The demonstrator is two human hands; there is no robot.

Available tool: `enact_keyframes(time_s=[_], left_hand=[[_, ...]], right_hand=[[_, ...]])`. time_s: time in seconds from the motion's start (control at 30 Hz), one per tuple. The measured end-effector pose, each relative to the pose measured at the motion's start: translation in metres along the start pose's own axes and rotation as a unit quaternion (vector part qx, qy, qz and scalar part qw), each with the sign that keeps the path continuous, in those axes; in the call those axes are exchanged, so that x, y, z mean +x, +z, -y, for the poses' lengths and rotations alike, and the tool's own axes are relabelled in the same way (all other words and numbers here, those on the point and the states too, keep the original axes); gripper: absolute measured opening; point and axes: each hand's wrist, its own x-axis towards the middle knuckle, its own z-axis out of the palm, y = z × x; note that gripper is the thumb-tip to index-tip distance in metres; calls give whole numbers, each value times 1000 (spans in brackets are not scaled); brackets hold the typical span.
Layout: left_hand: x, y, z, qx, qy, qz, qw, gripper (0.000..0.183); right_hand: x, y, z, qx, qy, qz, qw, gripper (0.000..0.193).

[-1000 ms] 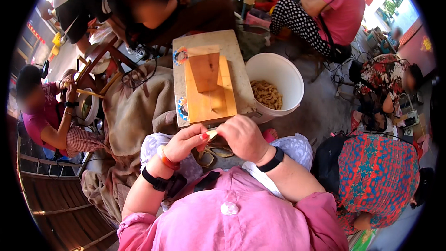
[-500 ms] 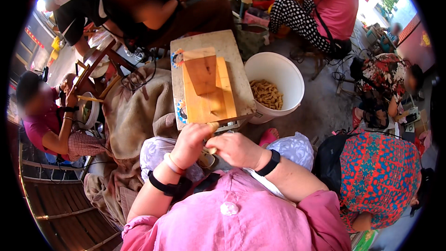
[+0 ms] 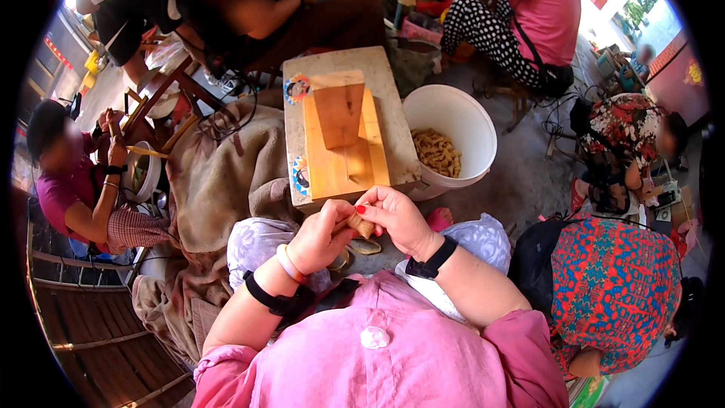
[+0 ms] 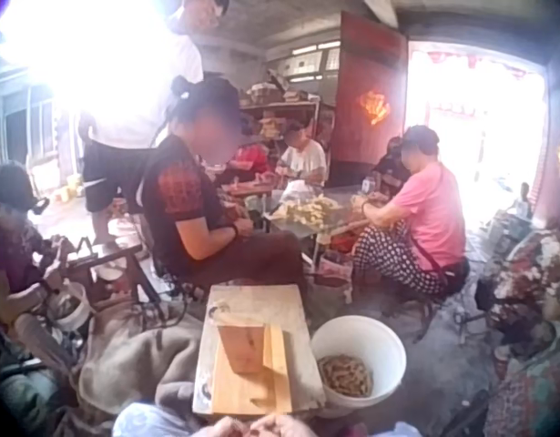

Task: The person assembles small wooden components by inserting thin sticks into larger pieces while using a wooden jig.

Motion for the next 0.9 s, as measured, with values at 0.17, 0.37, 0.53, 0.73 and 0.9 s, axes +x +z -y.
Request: enact_keyframes(time_s=[0.17,0.37,0.53,0.73,0.9], left_hand=[[6,-1,-6,258,132,-61,955,28],[6,3,12,72,-1,-102,992,21],[4,-3,8,-426,-156,-9,891,11],[4,2,7,-197,-79,-83,974,12],[-4,1,3,-152,-138,-123,971,15]], right_hand=[[-6,2,16,-41,-7,35,999,17],[-13,29,21,-509,-397,-90,759,38],[-7,15,20,-421,-380,-76,820,24],[-8,19,14,-478,-325,-85,812,10],[-18,16,26,-410,-250,47,876,16]])
